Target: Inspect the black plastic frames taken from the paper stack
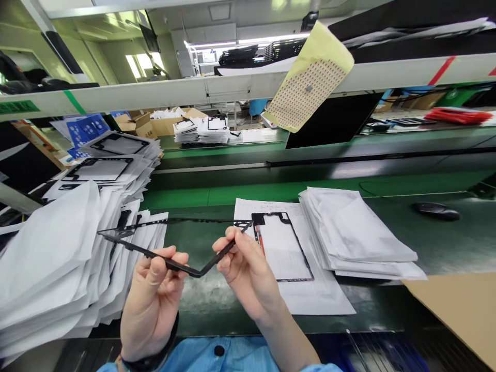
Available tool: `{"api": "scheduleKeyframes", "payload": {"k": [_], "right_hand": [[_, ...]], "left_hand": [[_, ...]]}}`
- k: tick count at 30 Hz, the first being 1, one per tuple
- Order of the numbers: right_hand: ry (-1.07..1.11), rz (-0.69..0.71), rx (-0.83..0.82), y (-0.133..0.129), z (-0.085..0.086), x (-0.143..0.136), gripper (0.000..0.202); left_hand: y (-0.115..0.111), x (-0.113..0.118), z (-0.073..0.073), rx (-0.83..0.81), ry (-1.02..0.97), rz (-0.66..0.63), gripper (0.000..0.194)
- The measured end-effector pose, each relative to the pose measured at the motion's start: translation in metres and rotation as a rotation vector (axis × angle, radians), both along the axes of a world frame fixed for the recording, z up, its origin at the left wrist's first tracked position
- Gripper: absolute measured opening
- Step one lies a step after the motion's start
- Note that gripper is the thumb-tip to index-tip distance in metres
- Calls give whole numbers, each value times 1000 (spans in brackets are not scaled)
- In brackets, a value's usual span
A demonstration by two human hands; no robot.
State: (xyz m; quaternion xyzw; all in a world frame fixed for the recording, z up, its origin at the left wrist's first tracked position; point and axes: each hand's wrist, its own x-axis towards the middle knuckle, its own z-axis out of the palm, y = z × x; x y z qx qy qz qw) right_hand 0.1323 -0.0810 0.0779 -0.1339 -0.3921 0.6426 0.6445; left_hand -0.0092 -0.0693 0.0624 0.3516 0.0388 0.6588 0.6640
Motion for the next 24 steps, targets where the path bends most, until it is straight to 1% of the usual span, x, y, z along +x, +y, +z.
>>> {"api": "scheduleKeyframes", "payload": {"k": [8,12,17,19,21,24], "right_hand": [[50,140,40,-5,-4,-10,12],[64,151,62,-4,-6,-8,15],[55,202,28,0,-8,-4,25],[25,186,10,2,-9,-4,31],[-42,144,18,5,-13,-2,36],[-212,117,120,17,-25,4,40]], "left_hand": [[-3,1,-3,66,48,204,20],[1,5,-7,108,117,261,19],[9,9,-12,135,208,279,19],[13,10,-12,132,218,260,20],[19,9,-11,95,180,234,25],[36,3,-11,-45,50,185,36]]}}
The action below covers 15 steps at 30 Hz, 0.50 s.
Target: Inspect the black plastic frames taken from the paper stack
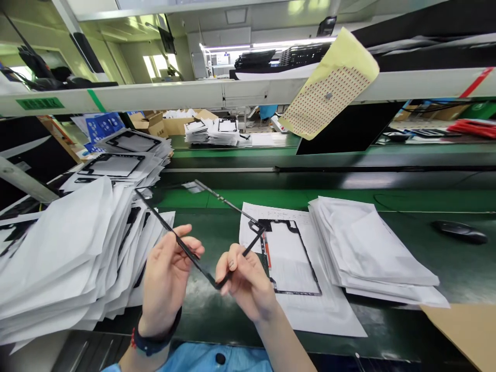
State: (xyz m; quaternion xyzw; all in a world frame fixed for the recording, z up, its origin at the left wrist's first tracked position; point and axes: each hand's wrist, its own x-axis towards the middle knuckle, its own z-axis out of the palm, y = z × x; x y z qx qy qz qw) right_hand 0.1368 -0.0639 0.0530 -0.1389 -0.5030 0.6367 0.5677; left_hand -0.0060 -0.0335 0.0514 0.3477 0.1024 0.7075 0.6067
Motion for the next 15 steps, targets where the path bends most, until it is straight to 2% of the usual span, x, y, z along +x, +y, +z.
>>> {"api": "scheduleKeyframes", "payload": {"k": [2,4,8,12,15], "right_hand": [[-152,26,51,11,-12,10,40],[-252,-6,49,22,-25,24,35],[-287,-308,-14,35,-46,55,43],[-479,-445,-18,36,-54,67,42],[-484,-502,-18,36,-54,65,45]], "left_hand": [[16,-6,-4,-50,-42,-40,39],[34,-12,-11,-37,-27,-71,39],[62,-17,-30,-12,43,-97,39],[78,-16,-42,18,122,-97,45],[81,-15,-51,18,189,-75,55]]}}
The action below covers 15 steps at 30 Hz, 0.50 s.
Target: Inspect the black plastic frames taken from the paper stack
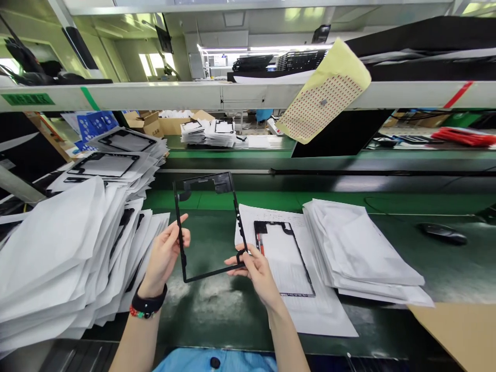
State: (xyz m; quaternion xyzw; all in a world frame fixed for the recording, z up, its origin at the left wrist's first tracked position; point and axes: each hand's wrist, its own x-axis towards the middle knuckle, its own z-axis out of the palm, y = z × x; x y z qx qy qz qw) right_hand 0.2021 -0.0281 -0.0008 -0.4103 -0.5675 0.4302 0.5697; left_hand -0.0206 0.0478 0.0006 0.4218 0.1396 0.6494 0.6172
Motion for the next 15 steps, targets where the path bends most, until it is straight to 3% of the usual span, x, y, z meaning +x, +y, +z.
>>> {"api": "scheduleKeyframes", "payload": {"k": [4,8,15], "right_hand": [[12,-85,6,3,0,1,47],[32,-107,-5,8,-5,5,48],[75,-68,-40,6,-2,3,50]], "left_hand": [[-7,3,-21,-43,130,-2,64],[-15,7,-43,-79,208,-2,57],[-13,2,-50,-86,242,-1,46]]}}
